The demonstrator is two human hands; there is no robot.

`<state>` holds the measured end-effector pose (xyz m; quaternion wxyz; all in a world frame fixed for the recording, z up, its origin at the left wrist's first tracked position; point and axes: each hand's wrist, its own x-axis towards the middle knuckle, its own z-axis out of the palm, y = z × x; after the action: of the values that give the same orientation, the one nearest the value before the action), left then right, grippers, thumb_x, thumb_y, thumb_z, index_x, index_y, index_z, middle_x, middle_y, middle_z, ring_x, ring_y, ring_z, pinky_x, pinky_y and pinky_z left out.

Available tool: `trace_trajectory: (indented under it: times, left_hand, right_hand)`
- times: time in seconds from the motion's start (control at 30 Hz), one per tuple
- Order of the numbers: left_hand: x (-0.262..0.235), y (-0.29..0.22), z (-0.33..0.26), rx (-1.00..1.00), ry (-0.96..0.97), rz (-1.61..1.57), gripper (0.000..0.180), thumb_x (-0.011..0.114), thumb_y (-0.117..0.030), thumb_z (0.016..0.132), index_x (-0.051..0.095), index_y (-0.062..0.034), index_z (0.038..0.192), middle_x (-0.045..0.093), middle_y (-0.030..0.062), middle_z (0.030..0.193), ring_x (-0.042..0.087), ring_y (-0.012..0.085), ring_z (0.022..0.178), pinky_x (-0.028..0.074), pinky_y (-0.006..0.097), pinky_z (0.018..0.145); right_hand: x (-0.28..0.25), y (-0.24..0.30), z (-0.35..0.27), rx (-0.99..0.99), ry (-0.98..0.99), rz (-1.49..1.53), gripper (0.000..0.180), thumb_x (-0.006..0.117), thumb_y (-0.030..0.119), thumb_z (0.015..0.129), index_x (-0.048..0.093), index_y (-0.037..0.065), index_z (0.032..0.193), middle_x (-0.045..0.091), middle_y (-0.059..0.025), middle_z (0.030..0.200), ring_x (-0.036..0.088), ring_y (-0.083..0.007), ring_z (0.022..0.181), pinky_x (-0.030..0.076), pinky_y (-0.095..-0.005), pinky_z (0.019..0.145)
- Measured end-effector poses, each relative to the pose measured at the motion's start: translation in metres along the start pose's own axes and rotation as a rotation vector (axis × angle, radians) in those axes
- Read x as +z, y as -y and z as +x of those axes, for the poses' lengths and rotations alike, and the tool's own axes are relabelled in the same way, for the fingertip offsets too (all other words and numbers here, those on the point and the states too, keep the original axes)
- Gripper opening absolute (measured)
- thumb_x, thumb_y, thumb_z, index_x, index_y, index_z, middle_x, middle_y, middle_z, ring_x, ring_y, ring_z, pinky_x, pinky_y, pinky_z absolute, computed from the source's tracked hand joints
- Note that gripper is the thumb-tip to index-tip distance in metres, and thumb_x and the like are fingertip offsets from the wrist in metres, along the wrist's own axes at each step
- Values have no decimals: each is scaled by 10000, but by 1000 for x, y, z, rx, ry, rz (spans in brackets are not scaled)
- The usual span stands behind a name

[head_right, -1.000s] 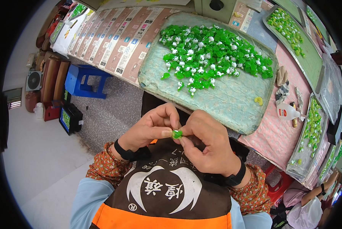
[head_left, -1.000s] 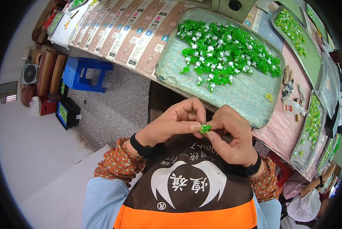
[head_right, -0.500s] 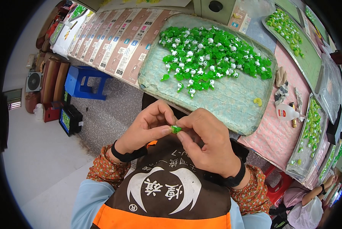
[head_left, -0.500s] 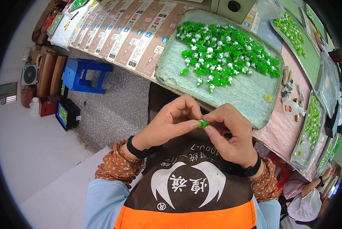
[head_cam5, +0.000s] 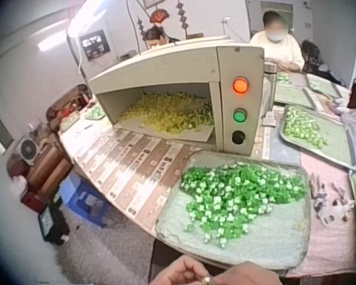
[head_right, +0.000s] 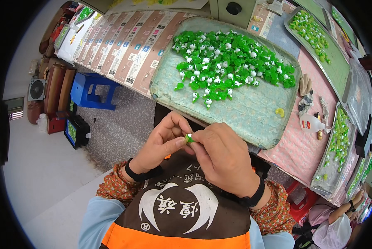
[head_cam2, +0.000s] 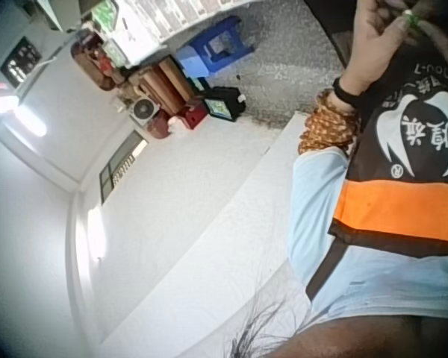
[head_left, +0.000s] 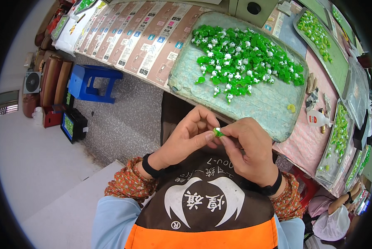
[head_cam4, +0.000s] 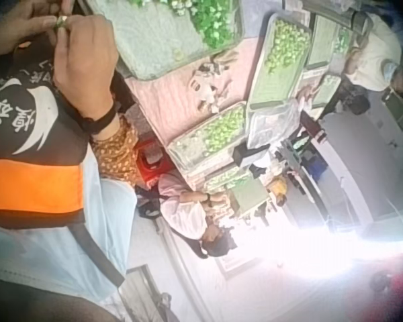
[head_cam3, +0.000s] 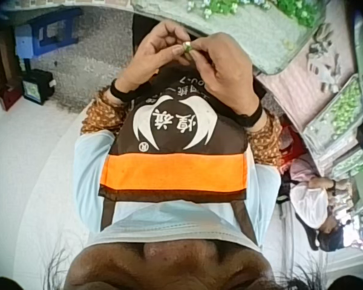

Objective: The person assembles small green plastic toys by applying glue from a bottle to yellow plastic caps and attaching them to green bodies. The person handles the components one at a time, repeatedly picking up parts, applying adhesive, and joining them before placing the finished units on a tray.

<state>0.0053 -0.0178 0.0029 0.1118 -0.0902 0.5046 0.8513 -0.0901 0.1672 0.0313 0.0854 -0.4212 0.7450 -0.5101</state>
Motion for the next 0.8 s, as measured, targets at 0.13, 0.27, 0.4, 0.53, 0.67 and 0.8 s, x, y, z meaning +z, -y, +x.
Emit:
trace_trajectory:
  times: [0.13,0.27,0.4,0.53,0.67,0.8]
  left_hand:
    - [3,0,0,7,-19,6,205,573,-123,1022,462,-56,1180,590,32,1079,614,98,1006,547,274,832]
    - [3,1,-1,-2,-28,21,174,560,-111,1025,462,-52,1157,597,37,1068,627,97,976,549,268,823]
    - [3,4,0,-13,-42,40,149,547,-91,1025,462,-48,1140,612,53,1066,650,107,944,555,268,812]
    - [3,7,1,-21,-40,-3,136,533,-81,1028,460,-48,1138,627,69,1080,666,125,956,564,279,815]
    - [2,7,0,-52,-26,-35,139,520,-85,1034,453,-43,1148,632,79,1075,668,133,965,568,290,824]
    - [4,0,-1,-76,-34,-39,188,516,-74,1030,429,-43,1194,624,86,1089,660,132,971,560,294,850]
  right_hand:
    - [0,1,1,-5,-3,-15,232,712,-55,756,616,1,960,602,-132,828,603,-326,729,478,-413,630]
    - [0,2,2,-14,5,-19,222,707,-55,758,606,3,947,591,-130,819,597,-328,723,476,-415,627]
    - [1,3,2,-13,7,-31,214,704,-54,762,600,5,939,583,-131,815,594,-332,725,475,-416,628]
    - [2,1,1,-10,13,-21,205,700,-47,769,601,4,941,583,-134,818,593,-336,728,476,-414,628]
    - [2,-1,-1,74,19,68,168,694,-33,798,615,2,942,586,-138,814,595,-332,720,478,-396,624]
    - [0,0,-3,270,7,201,106,692,-10,844,637,4,934,598,-129,807,610,-284,693,474,-354,614]
